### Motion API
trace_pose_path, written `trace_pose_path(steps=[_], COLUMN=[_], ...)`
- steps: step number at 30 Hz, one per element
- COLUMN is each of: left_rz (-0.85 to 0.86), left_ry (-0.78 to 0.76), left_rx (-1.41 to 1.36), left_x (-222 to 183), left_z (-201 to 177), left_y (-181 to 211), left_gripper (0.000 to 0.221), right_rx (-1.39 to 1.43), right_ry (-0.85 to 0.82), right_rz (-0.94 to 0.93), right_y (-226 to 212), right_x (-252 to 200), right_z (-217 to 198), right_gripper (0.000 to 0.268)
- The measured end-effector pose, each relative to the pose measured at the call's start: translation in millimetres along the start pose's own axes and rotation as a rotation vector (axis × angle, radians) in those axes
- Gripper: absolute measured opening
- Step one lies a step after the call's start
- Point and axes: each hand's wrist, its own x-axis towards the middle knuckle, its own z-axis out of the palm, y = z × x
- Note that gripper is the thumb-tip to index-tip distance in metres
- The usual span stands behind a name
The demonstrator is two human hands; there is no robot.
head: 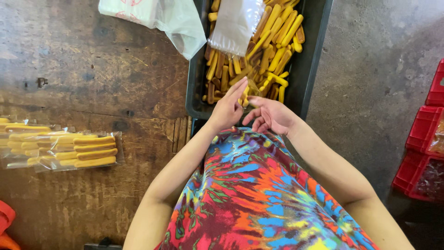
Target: The person picks up yellow breadsticks from a black plastic bin and places them into clear plastic bags by hand, then stacks the filled bags on a wooden surface.
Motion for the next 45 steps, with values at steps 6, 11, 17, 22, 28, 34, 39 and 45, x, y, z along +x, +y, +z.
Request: trace_pose_path(steps=[6, 11, 17, 22, 28, 34, 39, 45], left_rz=[-0.310, -0.030, 0.031, -0.215, -0.146, -0.213, -0.311, -0.337], left_ry=[0.183, 0.338, -0.392, -0.356, -0.160, -0.043, 0.132, 0.303], left_rx=[-0.173, -0.162, -0.842, -0.809, -0.680, -0.957, -1.016, -1.007], left_x=[20, 22, 29, 33, 29, 16, 4, -25], left_z=[-20, -47, -62, -41, -49, -40, -52, -66], left_y=[14, 27, 43, 65, 48, 32, 37, 22], left_gripper=[0.077, 0.083, 0.098, 0.083, 0.079, 0.066, 0.056, 0.040], right_rx=[-1.042, -0.580, 0.082, 0.250, -0.165, -0.187, -0.434, -0.542], right_ry=[0.491, 0.337, -0.219, -0.238, 0.035, -0.023, 0.109, 0.019], right_rz=[-0.676, -0.961, -0.897, -0.822, -0.666, -0.649, -0.611, -0.596], right_y=[7, -13, -47, -46, -1, -2, -6, -16], right_x=[4, -5, -44, -28, -1, 0, 3, 12], right_z=[21, 15, 25, 55, 13, 6, 25, 51], right_gripper=[0.024, 0.028, 0.028, 0.054, 0.058, 0.051, 0.037, 0.039])
